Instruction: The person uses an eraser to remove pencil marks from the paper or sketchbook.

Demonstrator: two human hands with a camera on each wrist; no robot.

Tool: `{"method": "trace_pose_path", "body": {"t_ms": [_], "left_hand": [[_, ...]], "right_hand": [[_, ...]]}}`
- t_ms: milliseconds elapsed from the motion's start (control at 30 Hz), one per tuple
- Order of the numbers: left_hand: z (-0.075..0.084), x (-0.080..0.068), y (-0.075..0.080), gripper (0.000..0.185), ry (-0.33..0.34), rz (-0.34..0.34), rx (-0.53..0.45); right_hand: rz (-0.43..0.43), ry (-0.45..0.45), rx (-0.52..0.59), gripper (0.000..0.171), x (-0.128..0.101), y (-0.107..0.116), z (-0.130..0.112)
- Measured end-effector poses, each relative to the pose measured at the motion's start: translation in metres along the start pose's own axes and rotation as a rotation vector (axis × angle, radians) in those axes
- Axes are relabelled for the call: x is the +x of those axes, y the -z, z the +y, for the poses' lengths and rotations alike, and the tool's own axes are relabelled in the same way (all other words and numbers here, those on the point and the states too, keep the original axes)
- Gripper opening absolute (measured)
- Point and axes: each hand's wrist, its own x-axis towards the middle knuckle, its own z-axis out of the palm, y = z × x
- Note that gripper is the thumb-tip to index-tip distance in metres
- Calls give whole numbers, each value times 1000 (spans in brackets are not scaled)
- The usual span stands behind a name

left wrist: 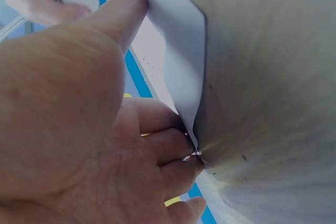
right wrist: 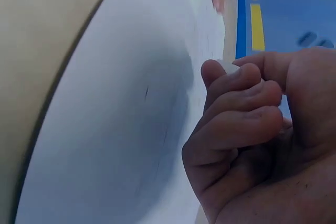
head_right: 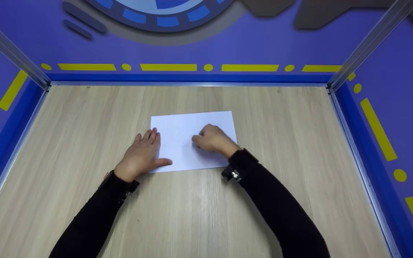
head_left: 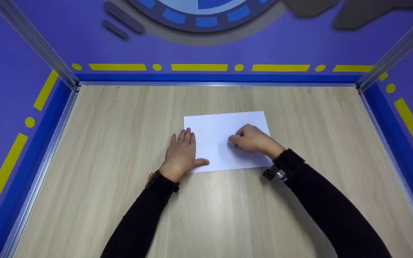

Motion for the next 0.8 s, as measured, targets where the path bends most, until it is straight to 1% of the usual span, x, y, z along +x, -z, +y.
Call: {"method": "trace_pose_path", "body": {"t_ms": [200,367,433,600,700,800], "left_hand": [[-1,-1,0,116,-8,31,-12],[-1,-2,1,116,-11,37,-19],[0,-2,2,116,-10,35,-14],[1,-3,4,116,-13,37,3],[0,-3,3,116,-10,43,2],[-1,-3,1,116,-5,38,-3]], "right_hand": [[-55,103,-99,42,14,-31,-43],[-91,193,-137,43,21,-47,-66],[-99,193,-151,43,23,-51,-70],[-86,152,-212,38,26,-55,-73],[-72,147,-228,38,27,-52,-70],[-67,125,-216,40,27,-46,-62]]}}
